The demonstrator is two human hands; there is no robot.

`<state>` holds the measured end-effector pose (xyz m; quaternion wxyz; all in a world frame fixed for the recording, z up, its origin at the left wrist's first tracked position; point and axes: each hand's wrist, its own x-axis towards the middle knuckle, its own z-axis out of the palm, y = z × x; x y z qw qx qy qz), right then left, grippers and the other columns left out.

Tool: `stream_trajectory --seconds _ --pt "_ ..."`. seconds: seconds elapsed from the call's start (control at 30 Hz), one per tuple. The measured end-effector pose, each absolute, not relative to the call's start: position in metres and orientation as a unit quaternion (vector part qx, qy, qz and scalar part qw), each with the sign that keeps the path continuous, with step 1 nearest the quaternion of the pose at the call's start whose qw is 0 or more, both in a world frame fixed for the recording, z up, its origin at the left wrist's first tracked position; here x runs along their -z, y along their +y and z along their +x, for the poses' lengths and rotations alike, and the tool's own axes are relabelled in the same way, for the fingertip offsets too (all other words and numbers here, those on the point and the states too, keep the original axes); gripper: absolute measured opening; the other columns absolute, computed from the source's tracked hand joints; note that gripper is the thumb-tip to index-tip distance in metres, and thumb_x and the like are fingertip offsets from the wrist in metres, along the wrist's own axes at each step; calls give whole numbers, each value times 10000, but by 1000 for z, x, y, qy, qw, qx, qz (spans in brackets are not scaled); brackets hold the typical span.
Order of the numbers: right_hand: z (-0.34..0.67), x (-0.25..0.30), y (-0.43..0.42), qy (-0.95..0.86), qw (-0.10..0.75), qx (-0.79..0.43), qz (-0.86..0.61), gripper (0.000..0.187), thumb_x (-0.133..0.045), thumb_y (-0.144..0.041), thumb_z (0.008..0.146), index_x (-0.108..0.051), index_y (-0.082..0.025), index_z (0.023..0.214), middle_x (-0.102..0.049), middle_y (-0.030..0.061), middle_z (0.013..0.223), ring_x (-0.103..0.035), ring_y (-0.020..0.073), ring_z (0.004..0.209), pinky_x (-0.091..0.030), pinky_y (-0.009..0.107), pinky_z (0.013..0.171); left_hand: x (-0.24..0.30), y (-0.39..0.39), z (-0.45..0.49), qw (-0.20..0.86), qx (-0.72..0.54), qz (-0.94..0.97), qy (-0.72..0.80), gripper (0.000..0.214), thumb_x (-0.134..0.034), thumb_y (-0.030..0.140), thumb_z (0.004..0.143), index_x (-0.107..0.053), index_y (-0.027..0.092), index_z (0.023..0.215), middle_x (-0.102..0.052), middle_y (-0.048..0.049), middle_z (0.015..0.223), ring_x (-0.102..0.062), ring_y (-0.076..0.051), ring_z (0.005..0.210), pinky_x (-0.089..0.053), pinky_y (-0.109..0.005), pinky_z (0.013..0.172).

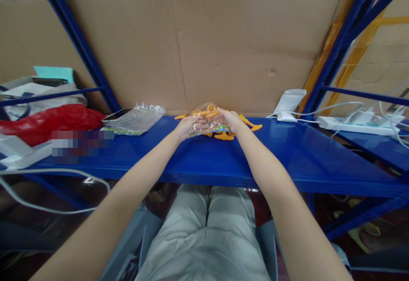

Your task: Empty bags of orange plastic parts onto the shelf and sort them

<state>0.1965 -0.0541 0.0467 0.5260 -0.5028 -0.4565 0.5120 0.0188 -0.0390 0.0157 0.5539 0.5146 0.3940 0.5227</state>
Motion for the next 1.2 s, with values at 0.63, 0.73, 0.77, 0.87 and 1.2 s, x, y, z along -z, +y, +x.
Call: stream_trajectory --seconds 0.63,0.73,0.77,0.87,1.2 --pt "195 -33 -34 -588 614 -232 -472 222 -641 -124 744 -584 -183 539 -576 -30 548 -565 135 632 -466 234 656 -15 -38 25 412 -567 624 347 303 -698 267 783 -742 213 1078 -690 -38 1223 -573 -236 1240 -436 -363 1059" --pt "194 -35 -38 -575 611 -263 -476 230 -616 -117 751 -589 -176 530 -575 -31 545 -553 123 609 -463 229 650 -16 -38 24 423 -569 616 343 291 -738 359 749 -765 181 979 -731 -71 1126 -609 -263 1184 -451 -393 1038" --pt "194 -36 -40 -566 611 -278 -479 220 -612 -114 748 -596 -173 538 -582 -29 548 -555 120 605 -464 226 645 -16 -37 23 427 -574 606 348 302 -749 399 735 -770 165 926 -747 -88 1071 -628 -273 1151 -460 -399 1025" --pt "194 -38 -42 -527 612 -325 -491 180 -601 -95 729 -615 -167 564 -608 -17 560 -569 118 586 -478 226 625 -14 -35 21 449 -583 562 379 385 -760 505 702 -753 135 807 -763 -120 904 -687 -292 1011 -511 -420 940" --pt "199 -72 -16 -421 605 -389 -553 251 -521 -2 659 -510 -177 479 -572 31 496 -573 148 495 -525 308 600 -47 18 28 472 -539 544 436 274 -774 404 701 -675 165 608 -728 -104 715 -676 -323 985 -510 -452 887"
